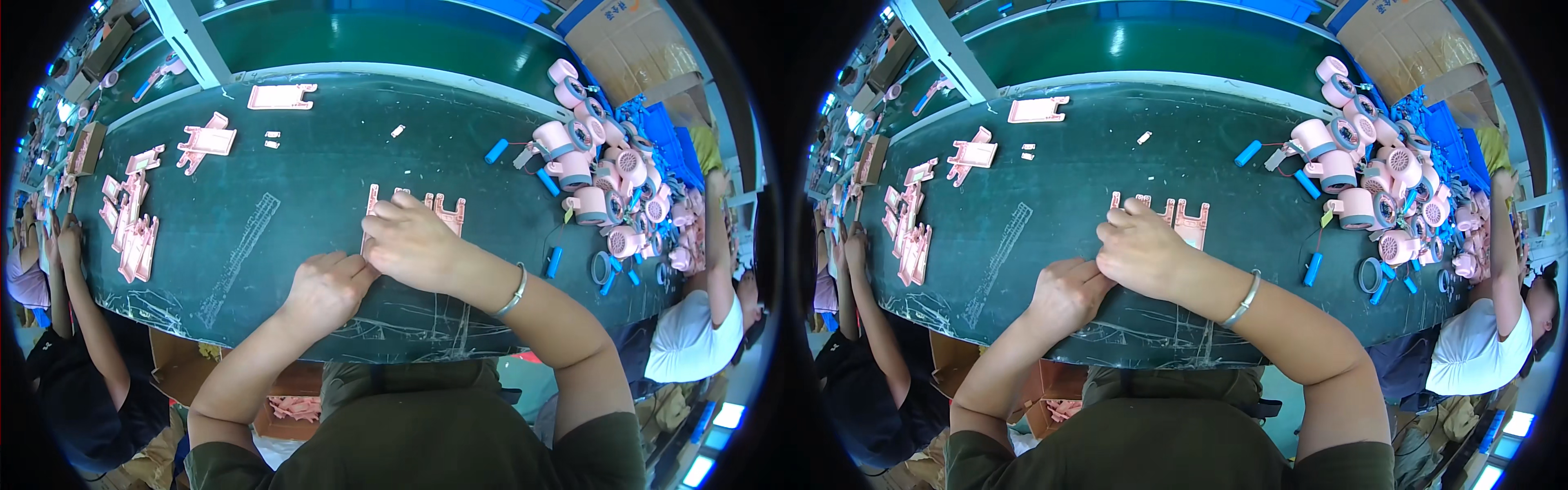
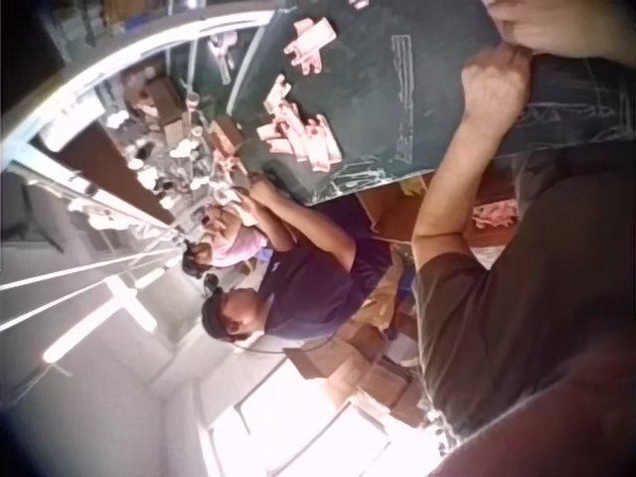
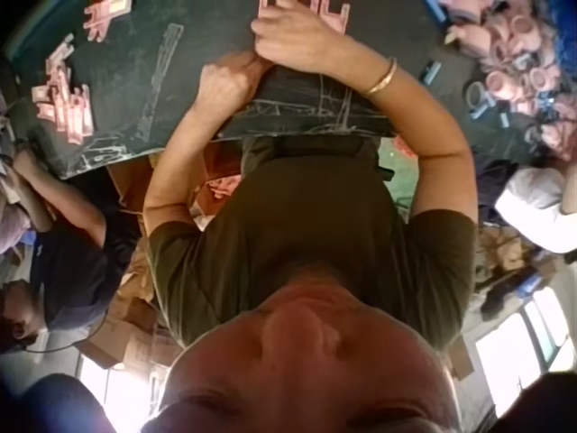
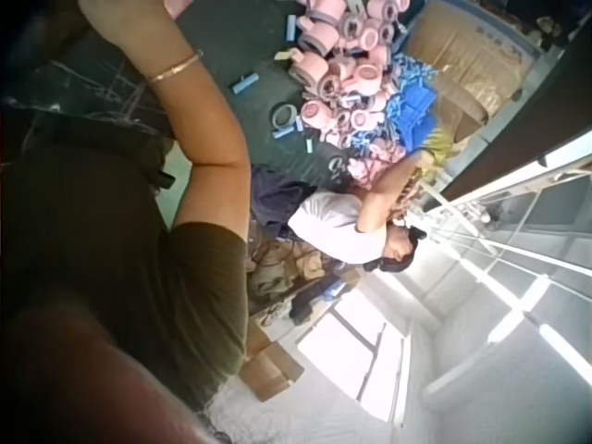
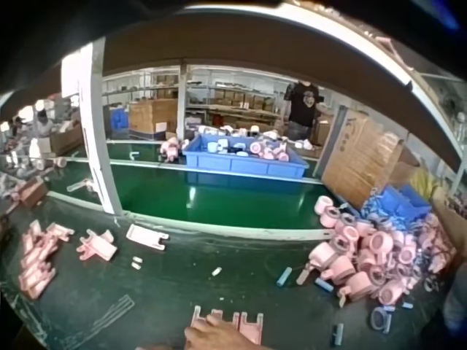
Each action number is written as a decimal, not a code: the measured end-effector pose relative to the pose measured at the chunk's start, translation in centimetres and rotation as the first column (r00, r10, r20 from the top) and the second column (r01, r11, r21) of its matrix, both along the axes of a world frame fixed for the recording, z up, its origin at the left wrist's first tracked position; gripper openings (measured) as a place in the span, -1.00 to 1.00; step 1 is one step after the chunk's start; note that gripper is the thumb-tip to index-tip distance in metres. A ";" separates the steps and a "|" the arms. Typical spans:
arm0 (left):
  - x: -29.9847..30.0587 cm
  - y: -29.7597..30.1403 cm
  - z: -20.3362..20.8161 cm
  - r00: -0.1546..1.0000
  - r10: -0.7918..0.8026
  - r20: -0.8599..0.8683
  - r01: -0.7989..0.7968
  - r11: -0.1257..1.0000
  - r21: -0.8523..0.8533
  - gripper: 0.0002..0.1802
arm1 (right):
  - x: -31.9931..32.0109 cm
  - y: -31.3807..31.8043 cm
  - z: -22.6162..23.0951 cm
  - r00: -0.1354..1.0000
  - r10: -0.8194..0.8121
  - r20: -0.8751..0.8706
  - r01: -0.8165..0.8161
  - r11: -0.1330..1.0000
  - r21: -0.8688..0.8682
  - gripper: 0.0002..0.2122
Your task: The person applies adhesive strips onto plastic fan casing pieces by hand, connects fan head assemblies to batteries, and places the assembled components onto a conveyor belt.
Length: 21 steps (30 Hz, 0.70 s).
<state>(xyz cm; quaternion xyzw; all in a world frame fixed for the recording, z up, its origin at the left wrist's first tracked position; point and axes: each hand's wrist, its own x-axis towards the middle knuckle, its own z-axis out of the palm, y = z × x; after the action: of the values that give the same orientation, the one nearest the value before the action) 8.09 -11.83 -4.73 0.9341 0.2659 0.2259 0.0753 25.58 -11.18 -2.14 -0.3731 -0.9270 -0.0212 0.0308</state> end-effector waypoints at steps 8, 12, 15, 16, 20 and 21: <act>0.2 0.6 0.0 0.997 -0.073 -0.004 0.073 0.997 -0.013 -0.90 | 2.8 3.7 0.2 0.946 -0.264 -0.189 0.207 0.939 -0.274 -0.98; -0.2 0.1 0.3 0.990 0.049 0.130 -0.026 0.984 -0.178 -0.79 | 5.2 3.5 1.5 0.500 -0.572 -0.650 -0.057 0.727 -0.684 -0.93; -1.0 -0.9 0.7 0.809 0.377 0.451 0.189 0.560 -0.807 -0.63 | 1.4 -1.0 2.6 0.613 -0.234 -0.755 0.010 0.958 -0.288 -0.93; -0.8 -1.4 1.0 0.591 0.678 0.438 0.582 0.018 -0.813 -0.56 | 0.0 -2.3 2.5 0.721 -0.108 -0.684 0.045 0.993 -0.109 -0.92; -0.6 -3.4 4.0 0.366 0.927 0.083 0.586 -0.160 -0.794 -0.70 | -2.4 -4.8 1.8 0.812 -0.044 -0.582 -0.057 0.986 -0.154 -0.91; -3.1 -3.7 3.6 0.295 0.935 0.196 0.609 -0.026 -0.793 -0.73 | -2.5 -5.0 2.7 0.690 -0.131 -0.712 -0.046 0.973 -0.224 -0.85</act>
<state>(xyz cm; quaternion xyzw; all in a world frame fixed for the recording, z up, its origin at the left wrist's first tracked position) 4.98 -15.56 -1.09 0.1578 0.4070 0.4490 0.7796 23.03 -16.18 0.59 -0.3738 -0.8273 0.2311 0.3499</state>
